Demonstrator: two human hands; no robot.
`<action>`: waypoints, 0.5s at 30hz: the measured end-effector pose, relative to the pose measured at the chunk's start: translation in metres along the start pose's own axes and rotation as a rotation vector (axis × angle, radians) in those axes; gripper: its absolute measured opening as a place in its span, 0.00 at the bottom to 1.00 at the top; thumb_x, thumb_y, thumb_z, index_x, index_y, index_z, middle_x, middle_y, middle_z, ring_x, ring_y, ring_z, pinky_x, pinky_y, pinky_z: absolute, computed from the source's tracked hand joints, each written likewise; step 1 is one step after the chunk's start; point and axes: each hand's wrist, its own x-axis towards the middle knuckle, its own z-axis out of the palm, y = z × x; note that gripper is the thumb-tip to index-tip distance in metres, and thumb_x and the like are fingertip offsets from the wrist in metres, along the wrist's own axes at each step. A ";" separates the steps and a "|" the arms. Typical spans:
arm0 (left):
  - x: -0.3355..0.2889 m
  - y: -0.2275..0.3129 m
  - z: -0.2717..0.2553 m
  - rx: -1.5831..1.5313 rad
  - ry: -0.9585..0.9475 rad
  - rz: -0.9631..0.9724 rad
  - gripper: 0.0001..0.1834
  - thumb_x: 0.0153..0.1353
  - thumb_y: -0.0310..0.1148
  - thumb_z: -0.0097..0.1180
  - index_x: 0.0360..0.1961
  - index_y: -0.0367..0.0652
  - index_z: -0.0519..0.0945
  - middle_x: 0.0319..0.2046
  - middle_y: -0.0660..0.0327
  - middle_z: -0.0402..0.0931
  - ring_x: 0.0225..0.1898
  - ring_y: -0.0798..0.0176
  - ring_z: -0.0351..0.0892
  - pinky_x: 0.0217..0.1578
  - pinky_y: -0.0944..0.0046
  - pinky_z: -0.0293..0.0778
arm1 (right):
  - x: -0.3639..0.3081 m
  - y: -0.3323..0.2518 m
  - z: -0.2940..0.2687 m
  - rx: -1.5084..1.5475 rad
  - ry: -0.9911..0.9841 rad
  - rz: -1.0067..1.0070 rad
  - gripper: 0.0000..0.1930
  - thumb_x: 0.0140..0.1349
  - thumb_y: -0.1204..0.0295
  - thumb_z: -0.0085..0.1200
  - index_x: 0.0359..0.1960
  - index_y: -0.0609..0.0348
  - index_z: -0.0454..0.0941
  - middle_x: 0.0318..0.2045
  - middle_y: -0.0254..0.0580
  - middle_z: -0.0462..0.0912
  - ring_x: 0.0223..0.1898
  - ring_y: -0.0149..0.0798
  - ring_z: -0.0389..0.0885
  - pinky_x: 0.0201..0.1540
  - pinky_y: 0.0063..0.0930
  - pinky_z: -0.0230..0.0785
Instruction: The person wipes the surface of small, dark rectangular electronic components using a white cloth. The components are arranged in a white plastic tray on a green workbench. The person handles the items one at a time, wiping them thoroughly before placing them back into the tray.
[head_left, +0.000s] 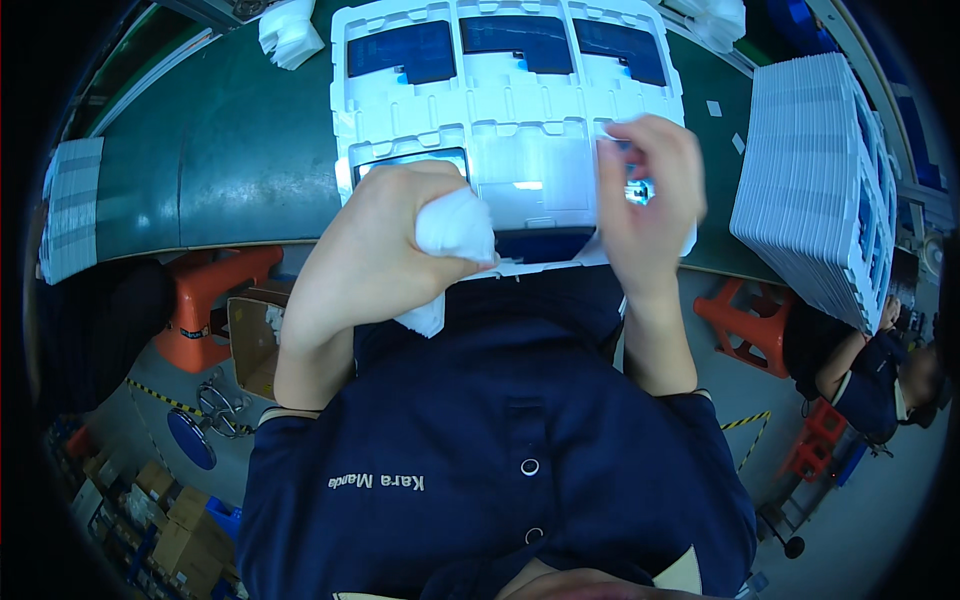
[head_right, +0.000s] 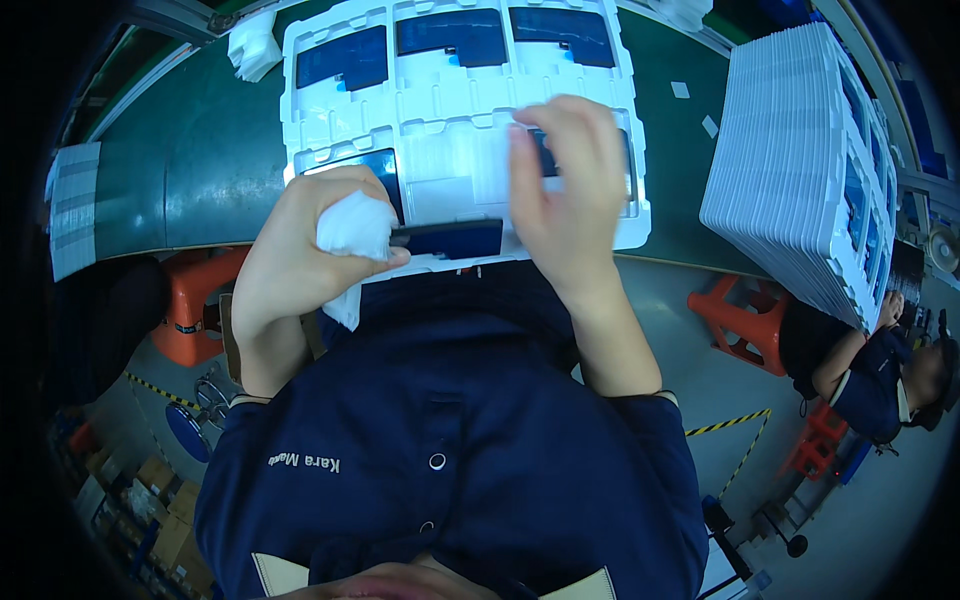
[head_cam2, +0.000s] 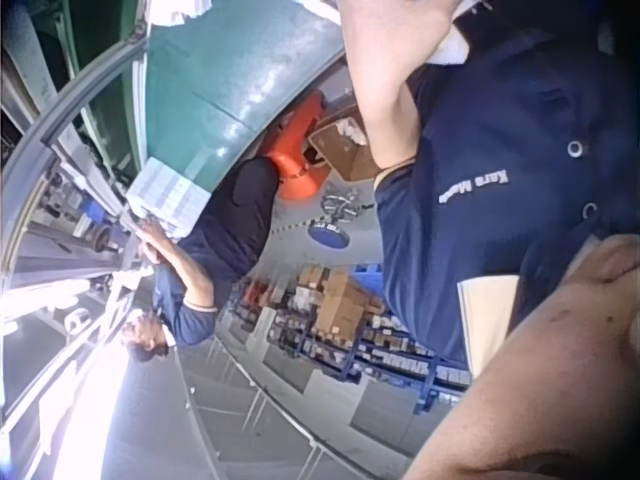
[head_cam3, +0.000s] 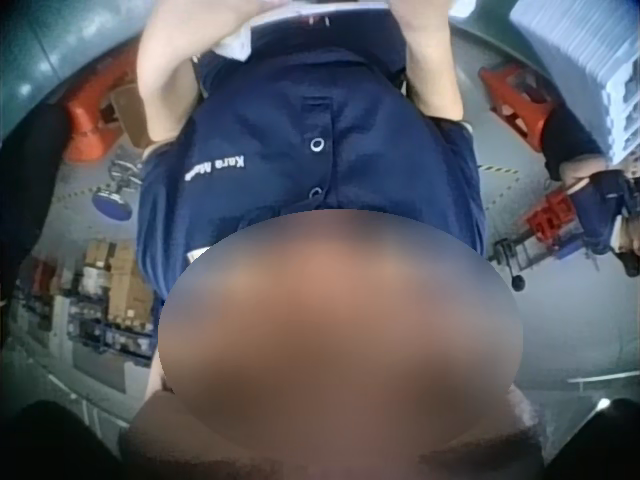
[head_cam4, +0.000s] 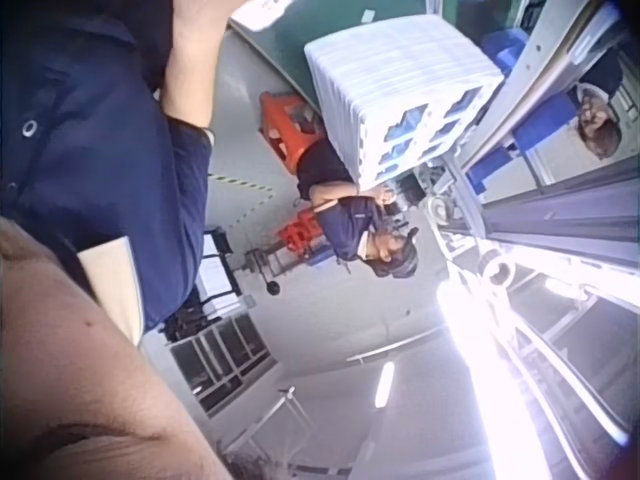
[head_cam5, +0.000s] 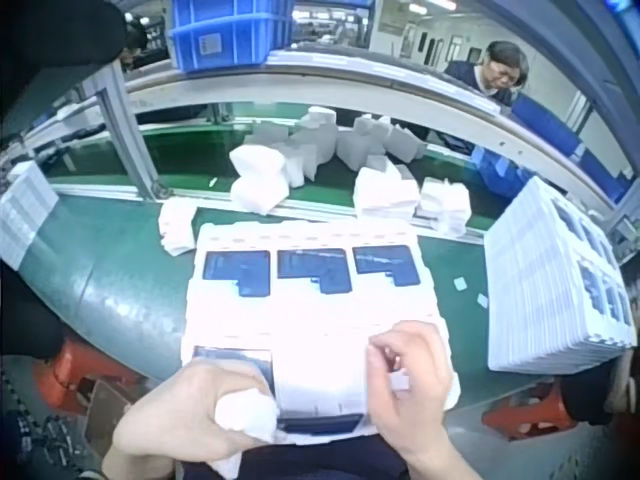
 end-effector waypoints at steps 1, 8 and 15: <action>0.001 -0.001 -0.001 -0.020 0.012 -0.027 0.16 0.39 0.25 0.72 0.28 0.34 0.76 0.26 0.60 0.74 0.29 0.67 0.73 0.31 0.67 0.67 | -0.002 -0.004 -0.011 0.083 0.047 0.003 0.12 0.49 0.81 0.61 0.37 0.61 0.77 0.36 0.47 0.78 0.34 0.47 0.78 0.37 0.35 0.71; 0.005 0.002 0.003 -0.379 0.003 -0.127 0.15 0.45 0.26 0.72 0.33 0.39 0.78 0.29 0.67 0.76 0.31 0.74 0.72 0.31 0.71 0.67 | 0.000 -0.026 -0.031 -0.113 -0.566 -0.438 0.21 0.39 0.70 0.68 0.39 0.54 0.77 0.49 0.45 0.76 0.51 0.47 0.76 0.53 0.42 0.68; 0.001 -0.004 -0.004 -0.435 0.540 0.016 0.17 0.54 0.28 0.66 0.45 0.35 0.79 0.33 0.62 0.79 0.34 0.74 0.76 0.35 0.72 0.72 | 0.015 0.005 -0.017 -0.154 -0.644 -0.257 0.20 0.51 0.66 0.63 0.47 0.53 0.77 0.55 0.43 0.74 0.58 0.51 0.71 0.59 0.44 0.62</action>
